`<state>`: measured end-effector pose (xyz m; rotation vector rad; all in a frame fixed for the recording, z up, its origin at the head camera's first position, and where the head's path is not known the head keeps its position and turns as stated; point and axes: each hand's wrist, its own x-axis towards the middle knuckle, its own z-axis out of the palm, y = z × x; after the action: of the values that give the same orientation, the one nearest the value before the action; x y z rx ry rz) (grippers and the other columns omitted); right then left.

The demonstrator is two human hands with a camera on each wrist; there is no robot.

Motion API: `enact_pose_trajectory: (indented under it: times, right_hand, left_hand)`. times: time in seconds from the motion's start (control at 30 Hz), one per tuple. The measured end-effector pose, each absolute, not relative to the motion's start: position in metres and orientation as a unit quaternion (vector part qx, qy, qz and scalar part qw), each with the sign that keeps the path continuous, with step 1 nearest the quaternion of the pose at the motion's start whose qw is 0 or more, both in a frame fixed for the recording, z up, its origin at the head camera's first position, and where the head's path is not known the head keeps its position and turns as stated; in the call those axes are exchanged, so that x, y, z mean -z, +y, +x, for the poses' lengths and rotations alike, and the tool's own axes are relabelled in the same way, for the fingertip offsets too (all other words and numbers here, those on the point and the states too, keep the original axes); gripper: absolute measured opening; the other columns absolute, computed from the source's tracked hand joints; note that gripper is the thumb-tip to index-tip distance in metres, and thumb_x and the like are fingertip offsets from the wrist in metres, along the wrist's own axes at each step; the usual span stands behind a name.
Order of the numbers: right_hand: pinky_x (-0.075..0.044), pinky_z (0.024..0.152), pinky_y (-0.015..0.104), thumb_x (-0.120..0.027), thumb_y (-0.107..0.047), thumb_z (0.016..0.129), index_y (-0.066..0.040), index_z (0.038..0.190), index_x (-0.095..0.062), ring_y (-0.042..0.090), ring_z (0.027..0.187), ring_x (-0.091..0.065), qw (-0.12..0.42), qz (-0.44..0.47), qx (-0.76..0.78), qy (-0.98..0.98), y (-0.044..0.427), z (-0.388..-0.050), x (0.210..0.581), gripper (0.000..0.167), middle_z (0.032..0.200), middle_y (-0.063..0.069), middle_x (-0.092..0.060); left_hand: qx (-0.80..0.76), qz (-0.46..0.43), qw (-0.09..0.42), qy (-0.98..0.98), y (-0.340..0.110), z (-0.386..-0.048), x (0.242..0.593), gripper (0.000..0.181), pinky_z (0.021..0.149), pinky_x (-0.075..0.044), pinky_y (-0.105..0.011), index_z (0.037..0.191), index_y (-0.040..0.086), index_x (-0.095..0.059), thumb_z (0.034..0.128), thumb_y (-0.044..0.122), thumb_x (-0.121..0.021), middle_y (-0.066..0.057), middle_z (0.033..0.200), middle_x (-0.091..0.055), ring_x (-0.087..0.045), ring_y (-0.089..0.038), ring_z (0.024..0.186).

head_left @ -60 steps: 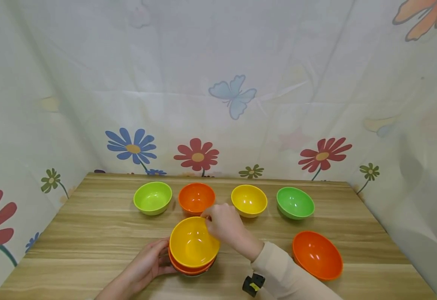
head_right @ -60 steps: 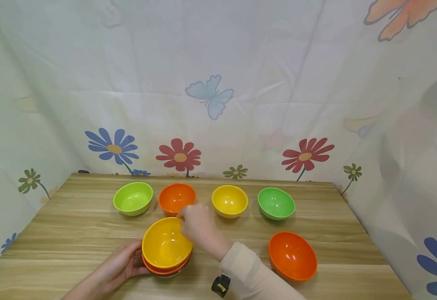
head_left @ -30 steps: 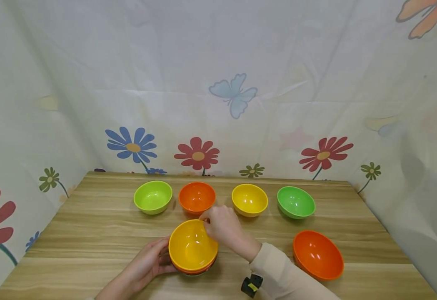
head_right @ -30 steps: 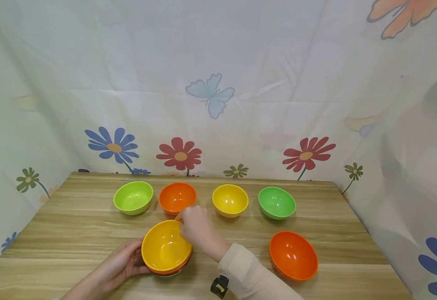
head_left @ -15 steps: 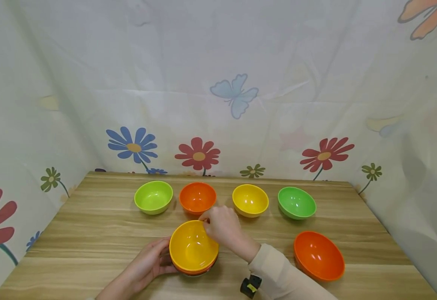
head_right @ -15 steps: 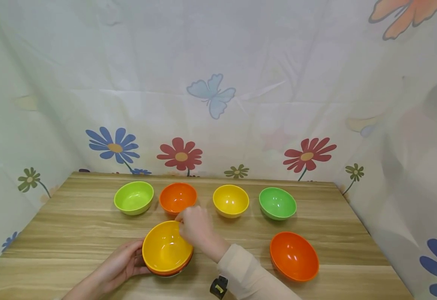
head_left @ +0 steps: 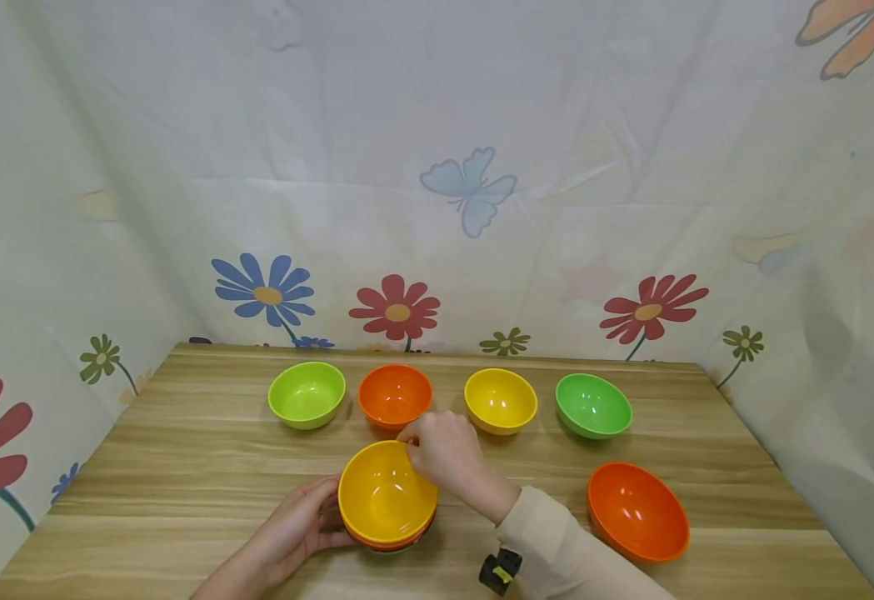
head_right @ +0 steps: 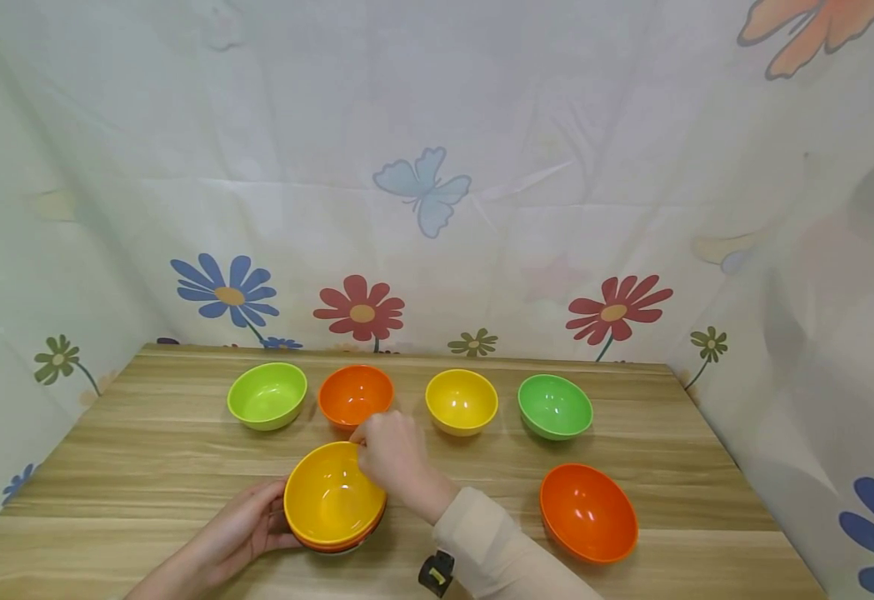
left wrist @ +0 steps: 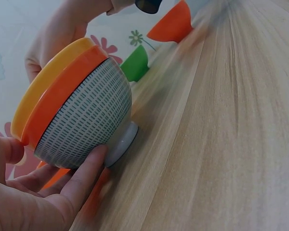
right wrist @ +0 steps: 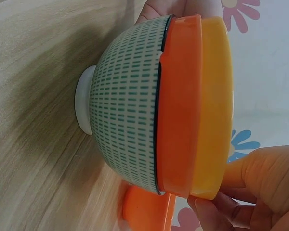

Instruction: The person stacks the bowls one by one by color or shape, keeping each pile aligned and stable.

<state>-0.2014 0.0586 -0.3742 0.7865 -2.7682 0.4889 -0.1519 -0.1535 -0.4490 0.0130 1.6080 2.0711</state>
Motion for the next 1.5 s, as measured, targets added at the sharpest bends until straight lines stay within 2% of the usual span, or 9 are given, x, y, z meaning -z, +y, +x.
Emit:
enact_pose_trajectory:
  times: [0.37, 0.83, 1.5]
  right_hand:
    - [-0.031, 0.041, 0.015, -0.068, -0.009, 0.077, -0.016, 0.083, -0.077, 0.006, 0.047, -0.042, 0.113, 0.275, -0.156, -0.942, 0.0583, -0.2013, 0.3722, 0.013, 0.073, -0.003, -0.07]
    - [-0.028, 0.04, 0.015, -0.067, -0.008, 0.077, -0.015, 0.085, -0.077, 0.006, 0.045, -0.039, 0.102, 0.278, -0.158, -0.942, 0.0588, -0.2026, 0.3722, 0.015, 0.074, -0.002, -0.07]
    - [-0.032, 0.042, 0.014, -0.067, -0.008, 0.079, -0.011, 0.087, -0.075, 0.006, 0.048, -0.041, 0.1, 0.282, -0.193, -0.934, 0.0632, -0.1989, 0.3759, 0.012, 0.074, -0.001, -0.068]
  left_hand:
    - [-0.76, 0.005, 0.253, 0.598, -0.1534, -0.1505, 0.4484, 0.058, 0.085, -0.052, -0.044, 0.137, -0.005, -0.034, 0.097, 0.037, -0.041, -0.016, 0.128, -0.054, -0.059, -0.02, 0.099]
    - [-0.76, 0.01, 0.256, 0.598, -0.1528, -0.1506, 0.4468, 0.056, 0.085, -0.052, -0.043, 0.137, -0.006, -0.033, 0.0982, 0.034, -0.038, -0.017, 0.129, -0.052, -0.059, -0.02, 0.1]
    - [-0.756, -0.001, 0.263, 0.6, -0.1524, -0.1511, 0.4452, 0.053, 0.085, -0.052, -0.043, 0.137, -0.004, -0.035, 0.0991, 0.033, -0.036, -0.015, 0.129, -0.053, -0.059, -0.02, 0.1]
